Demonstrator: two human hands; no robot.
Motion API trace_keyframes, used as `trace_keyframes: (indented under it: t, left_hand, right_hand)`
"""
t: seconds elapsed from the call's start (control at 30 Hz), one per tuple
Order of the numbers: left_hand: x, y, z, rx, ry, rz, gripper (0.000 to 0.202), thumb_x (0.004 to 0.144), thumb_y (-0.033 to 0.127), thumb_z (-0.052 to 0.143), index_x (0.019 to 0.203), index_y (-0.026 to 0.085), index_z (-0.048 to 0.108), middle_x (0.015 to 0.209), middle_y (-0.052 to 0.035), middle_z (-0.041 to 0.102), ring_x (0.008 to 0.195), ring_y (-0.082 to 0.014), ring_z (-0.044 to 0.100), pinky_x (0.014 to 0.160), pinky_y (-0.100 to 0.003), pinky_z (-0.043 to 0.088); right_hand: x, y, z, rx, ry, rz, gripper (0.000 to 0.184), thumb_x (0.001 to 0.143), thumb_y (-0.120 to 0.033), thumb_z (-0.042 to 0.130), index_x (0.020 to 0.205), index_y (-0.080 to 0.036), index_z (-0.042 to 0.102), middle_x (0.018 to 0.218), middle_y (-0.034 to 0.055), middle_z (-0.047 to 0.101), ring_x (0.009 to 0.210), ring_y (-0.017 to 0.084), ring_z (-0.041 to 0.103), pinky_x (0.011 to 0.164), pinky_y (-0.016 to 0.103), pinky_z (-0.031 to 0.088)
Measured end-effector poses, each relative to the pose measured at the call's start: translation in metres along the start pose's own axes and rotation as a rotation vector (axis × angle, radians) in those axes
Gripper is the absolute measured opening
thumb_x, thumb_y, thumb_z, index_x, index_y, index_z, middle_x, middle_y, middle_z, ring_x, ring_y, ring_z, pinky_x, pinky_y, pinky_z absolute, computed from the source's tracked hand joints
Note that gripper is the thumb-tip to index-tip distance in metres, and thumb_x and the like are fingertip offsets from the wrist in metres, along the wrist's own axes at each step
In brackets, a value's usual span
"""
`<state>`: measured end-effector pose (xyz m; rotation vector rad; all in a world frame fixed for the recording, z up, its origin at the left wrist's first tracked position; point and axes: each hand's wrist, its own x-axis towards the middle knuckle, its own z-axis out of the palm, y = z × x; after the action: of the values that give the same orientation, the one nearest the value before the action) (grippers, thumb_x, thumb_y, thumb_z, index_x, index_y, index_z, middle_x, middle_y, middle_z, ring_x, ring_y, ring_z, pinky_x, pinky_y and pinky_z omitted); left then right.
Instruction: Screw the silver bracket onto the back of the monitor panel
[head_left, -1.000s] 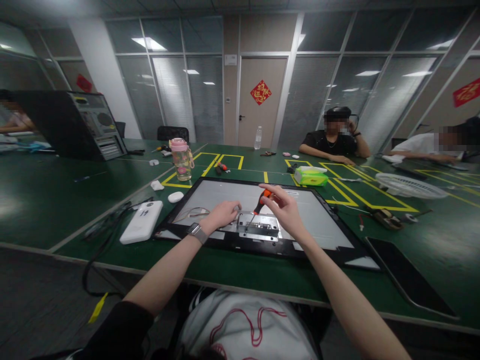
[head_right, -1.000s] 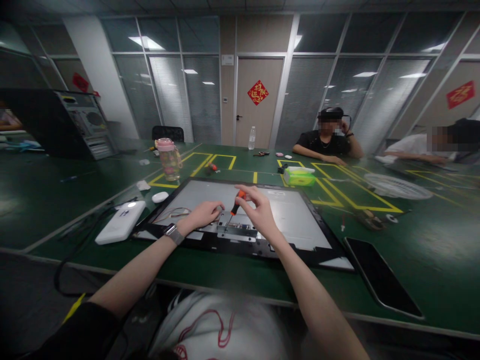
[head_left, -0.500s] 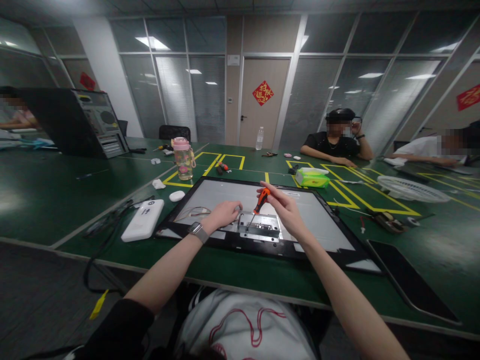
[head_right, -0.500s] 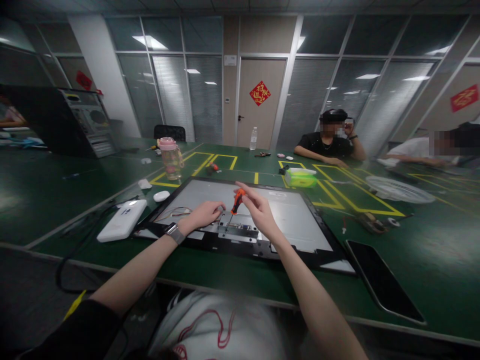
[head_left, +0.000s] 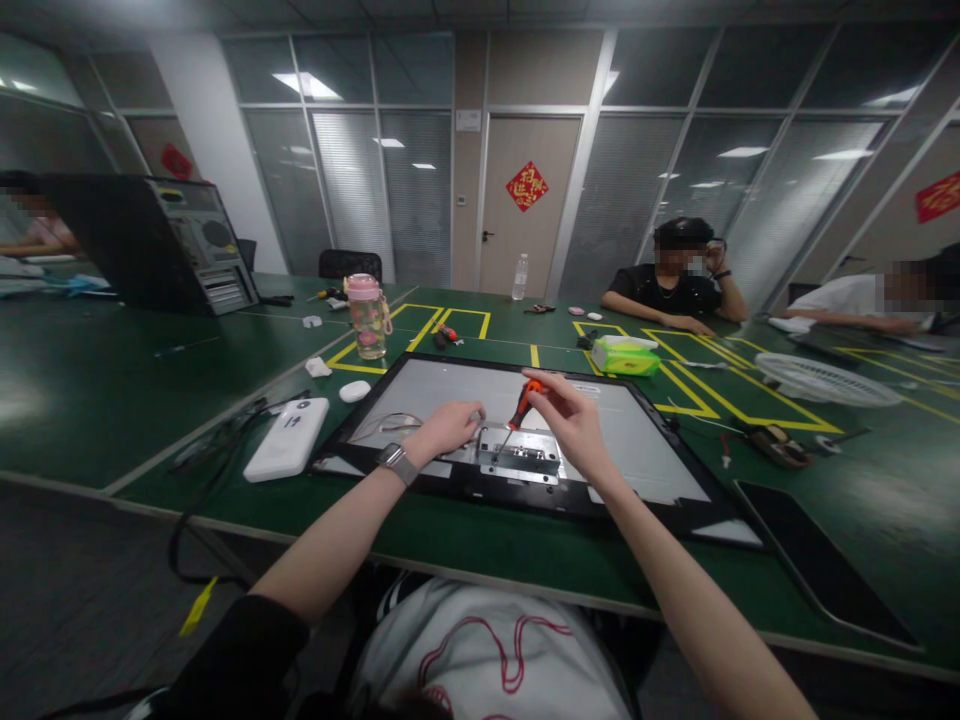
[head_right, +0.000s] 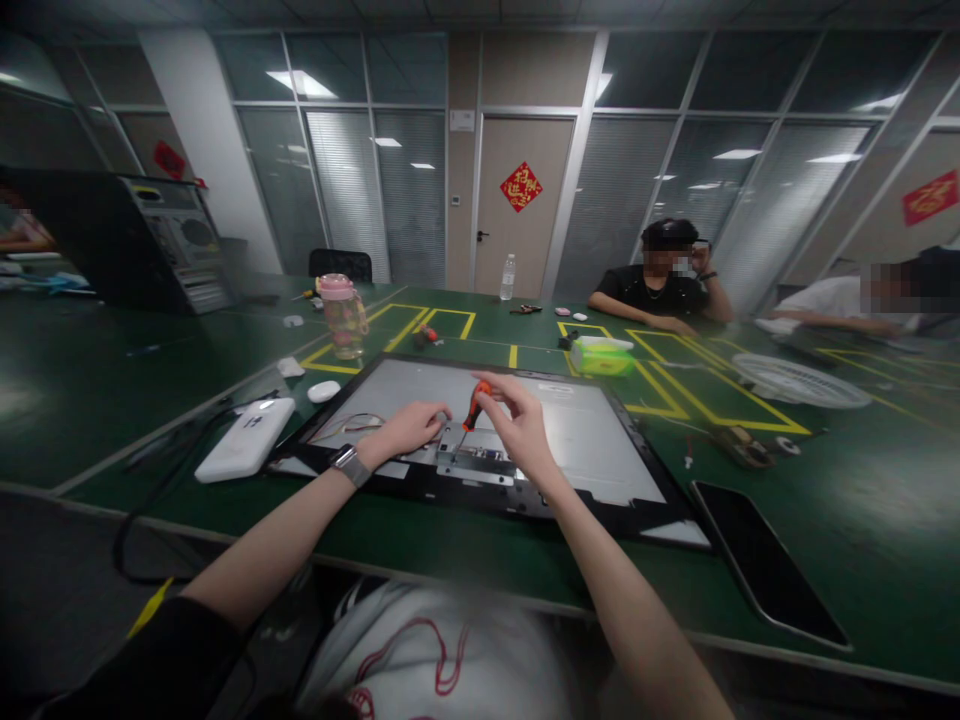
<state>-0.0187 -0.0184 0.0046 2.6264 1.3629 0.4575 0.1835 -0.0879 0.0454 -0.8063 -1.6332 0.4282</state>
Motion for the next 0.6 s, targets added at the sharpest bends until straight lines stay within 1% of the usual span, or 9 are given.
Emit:
trace_keyframes:
  t: [0.07, 0.1, 0.2, 0.27, 0.3, 0.37, 0.43, 0.53, 0.6]
  left_hand:
    - [0.0003, -0.0008, 0.0007, 0.0, 0.004, 0.01, 0.031, 0.087, 0.019, 0.041, 0.108, 0.021, 0.063, 0.093, -0.0071, 0.07, 0.087, -0.0217, 0.065, 0.08, -0.03, 0.048]
    - [0.0004, -0.0013, 0.001, 0.001, 0.006, 0.014, 0.031, 0.087, 0.019, 0.041, 0.108, 0.021, 0.063, 0.094, -0.0072, 0.07, 0.088, -0.0218, 0.065, 0.08, -0.03, 0.048]
    - [0.0003, -0.0022, 0.0017, 0.004, 0.011, 0.014, 0.031, 0.087, 0.019, 0.041, 0.108, 0.02, 0.063, 0.096, -0.0082, 0.07, 0.089, -0.0223, 0.065, 0.081, -0.031, 0.047]
    - [0.0002, -0.0024, 0.0019, 0.005, 0.013, 0.016, 0.031, 0.087, 0.019, 0.041, 0.108, 0.02, 0.063, 0.097, -0.0087, 0.07, 0.089, -0.0226, 0.065, 0.081, -0.031, 0.047]
    - [0.0002, -0.0024, 0.0019, 0.005, 0.012, 0.017, 0.031, 0.087, 0.019, 0.04, 0.109, 0.02, 0.063, 0.097, -0.0087, 0.07, 0.089, -0.0228, 0.065, 0.08, -0.031, 0.048]
    - [0.0003, -0.0023, 0.0021, 0.005, 0.011, 0.019, 0.032, 0.087, 0.019, 0.04, 0.109, 0.02, 0.063, 0.096, -0.0087, 0.07, 0.089, -0.0232, 0.065, 0.08, -0.032, 0.048]
    - [0.0006, -0.0023, 0.0025, 0.007, 0.01, 0.019, 0.032, 0.087, 0.019, 0.041, 0.11, 0.02, 0.063, 0.097, -0.0086, 0.07, 0.09, -0.0231, 0.065, 0.081, -0.031, 0.048]
    - [0.001, -0.0024, 0.0033, 0.023, 0.01, 0.02, 0.031, 0.087, 0.019, 0.041, 0.109, 0.019, 0.063, 0.1, -0.0089, 0.07, 0.092, -0.0225, 0.065, 0.084, -0.031, 0.048]
    - [0.0011, -0.0023, 0.0034, 0.033, 0.01, 0.02, 0.031, 0.087, 0.019, 0.041, 0.109, 0.019, 0.063, 0.101, -0.0088, 0.07, 0.093, -0.0223, 0.065, 0.084, -0.031, 0.048]
  right_hand:
    - [0.0001, -0.0004, 0.0002, -0.051, 0.047, -0.018, 0.022, 0.085, -0.029, 0.061, 0.105, -0.025, 0.069, 0.095, 0.0051, 0.064, 0.085, 0.019, 0.061, 0.08, 0.035, 0.05]
    - [0.0002, -0.0003, 0.0, -0.079, 0.05, -0.031, 0.023, 0.086, -0.029, 0.06, 0.107, -0.026, 0.069, 0.097, 0.0055, 0.063, 0.088, 0.019, 0.06, 0.081, 0.035, 0.05]
    - [0.0001, 0.0009, -0.0006, -0.058, -0.033, -0.031, 0.032, 0.09, -0.028, 0.052, 0.121, -0.027, 0.062, 0.11, 0.0071, 0.063, 0.1, 0.021, 0.059, 0.09, 0.039, 0.047]
    - [0.0, 0.0013, -0.0006, 0.004, -0.078, -0.004, 0.035, 0.09, -0.027, 0.052, 0.124, -0.027, 0.059, 0.11, 0.0068, 0.064, 0.098, 0.02, 0.06, 0.09, 0.038, 0.048]
    - [0.0, 0.0013, -0.0005, 0.012, -0.072, 0.004, 0.034, 0.089, -0.028, 0.054, 0.122, -0.027, 0.061, 0.106, 0.0063, 0.064, 0.094, 0.019, 0.061, 0.087, 0.037, 0.049]
    - [0.0001, 0.0007, -0.0008, -0.036, -0.019, -0.01, 0.03, 0.084, -0.028, 0.062, 0.114, -0.027, 0.066, 0.097, 0.0052, 0.063, 0.087, 0.019, 0.06, 0.083, 0.035, 0.05]
    - [0.0005, 0.0, -0.002, -0.083, 0.014, -0.034, 0.026, 0.084, -0.03, 0.063, 0.109, -0.027, 0.068, 0.099, 0.0056, 0.062, 0.09, 0.019, 0.059, 0.084, 0.036, 0.049]
    - [0.0016, 0.0002, -0.005, 0.013, -0.075, 0.0, 0.031, 0.091, -0.033, 0.053, 0.119, -0.027, 0.064, 0.11, 0.0069, 0.063, 0.103, 0.021, 0.059, 0.092, 0.039, 0.046]
    - [0.0022, 0.0016, -0.0063, 0.098, -0.115, 0.048, 0.033, 0.091, -0.033, 0.051, 0.122, -0.027, 0.062, 0.107, 0.0061, 0.065, 0.101, 0.021, 0.061, 0.092, 0.039, 0.047]
